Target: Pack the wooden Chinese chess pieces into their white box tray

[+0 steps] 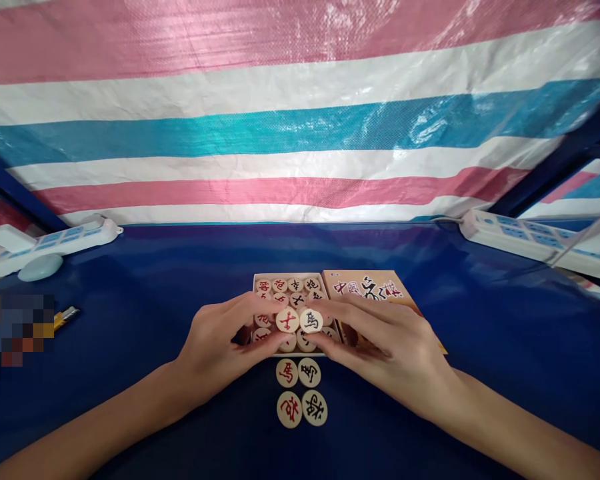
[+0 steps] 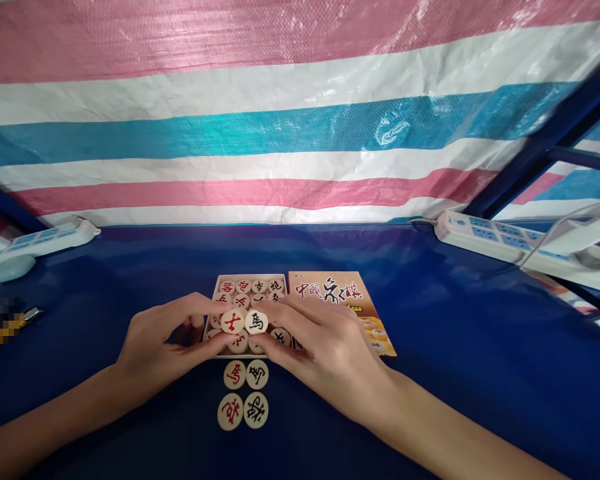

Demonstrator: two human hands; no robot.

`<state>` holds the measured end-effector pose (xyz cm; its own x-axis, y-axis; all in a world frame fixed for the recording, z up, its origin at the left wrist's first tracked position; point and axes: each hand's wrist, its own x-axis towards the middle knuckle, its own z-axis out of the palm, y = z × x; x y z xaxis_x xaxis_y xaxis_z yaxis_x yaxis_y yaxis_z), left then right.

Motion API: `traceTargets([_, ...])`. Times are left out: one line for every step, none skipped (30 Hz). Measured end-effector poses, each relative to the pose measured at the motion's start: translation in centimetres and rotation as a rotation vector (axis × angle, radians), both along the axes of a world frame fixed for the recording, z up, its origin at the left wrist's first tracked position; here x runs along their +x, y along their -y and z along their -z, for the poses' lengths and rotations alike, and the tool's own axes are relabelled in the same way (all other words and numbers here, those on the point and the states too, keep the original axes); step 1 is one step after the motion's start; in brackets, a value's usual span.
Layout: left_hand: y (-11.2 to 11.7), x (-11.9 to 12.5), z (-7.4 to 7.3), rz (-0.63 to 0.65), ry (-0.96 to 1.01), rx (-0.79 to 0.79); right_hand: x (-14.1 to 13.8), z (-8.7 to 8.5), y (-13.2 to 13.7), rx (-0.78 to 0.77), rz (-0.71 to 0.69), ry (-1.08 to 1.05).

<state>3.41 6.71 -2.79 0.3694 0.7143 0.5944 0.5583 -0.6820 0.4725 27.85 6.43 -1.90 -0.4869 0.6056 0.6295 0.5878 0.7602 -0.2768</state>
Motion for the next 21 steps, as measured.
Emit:
traceTargets([-0.04, 0.0, 0.0, 0.0, 0.004, 0.003, -0.01, -0.02, -0.04, 0.006, -0.006, -0.004])
traceTargets([-0.08, 0.0, 0.01, 0.003, 0.007, 0.008, -0.02, -0.05, -0.07, 0.006, -0.011, -0.008])
traceTargets([-0.12, -0.01, 0.01, 0.008, 0.01, 0.015, -0.03, -0.06, -0.09, 0.004, -0.018, -0.011])
traceTargets([-0.15, -0.02, 0.03, 0.015, 0.016, 0.023, -0.03, -0.07, -0.09, 0.004, -0.02, -0.011])
traceTargets([-0.18, -0.03, 0.04, 0.024, 0.021, 0.028, -0.02, -0.07, -0.07, 0.004, -0.017, -0.009])
traceTargets([-0.21, -0.05, 0.07, 0.034, 0.027, 0.027, -0.01, -0.06, -0.05, 0.008, -0.013, -0.004])
traceTargets([-0.23, -0.08, 0.09, 0.043, 0.033, 0.024, 0.0, -0.04, -0.04, 0.015, -0.011, 0.003])
traceTargets([-0.26, -0.11, 0.12, 0.053, 0.037, 0.022, 0.01, -0.02, -0.03, 0.029, -0.009, 0.008])
traceTargets([-0.3, -0.15, 0.14, 0.058, 0.039, 0.022, 0.01, -0.01, -0.05, 0.051, -0.007, 0.01])
traceTargets([-0.33, -0.19, 0.15, 0.061, 0.036, 0.025, 0.0, 0.0, -0.07, 0.068, -0.007, 0.012])
traceTargets([-0.36, -0.23, 0.16, 0.062, 0.031, 0.028, -0.02, -0.02, -0.11, 0.08, -0.008, 0.014])
traceTargets([-0.38, -0.27, 0.15, 0.061, 0.024, 0.03, -0.05, -0.05, -0.15, 0.087, -0.008, 0.013])
traceTargets([-0.39, -0.3, 0.14, 0.057, 0.019, 0.03, -0.09, -0.1, -0.18, 0.084, -0.007, 0.013])
traceTargets([-0.38, -0.31, 0.11, 0.055, 0.016, 0.026, -0.13, -0.16, -0.19, 0.075, -0.007, 0.014])
traceTargets([-0.36, -0.31, 0.06, 0.057, 0.016, 0.018, -0.16, -0.23, -0.18, 0.064, -0.007, 0.014])
traceTargets([-0.33, -0.29, 0.01, 0.066, 0.019, 0.011, -0.2, -0.29, -0.15, 0.054, -0.007, 0.015])
traceTargets([-0.29, -0.26, -0.06, 0.077, 0.023, 0.007, -0.23, -0.34, -0.12, 0.047, -0.008, 0.013])
traceTargets([-0.27, -0.21, -0.14, 0.085, 0.028, 0.006, -0.26, -0.37, -0.1, 0.033, -0.009, 0.014])
traceTargets([-0.29, -0.15, -0.24, 0.088, 0.032, 0.006, -0.26, -0.38, -0.11, 0.017, -0.01, 0.015])
traceTargets([-0.35, -0.09, -0.33, 0.077, 0.035, 0.007, -0.25, -0.38, -0.16, 0.001, -0.01, 0.017])
traceTargets([-0.48, -0.03, -0.43, 0.052, 0.04, 0.007, -0.21, -0.39, -0.28, -0.015, -0.005, 0.022])
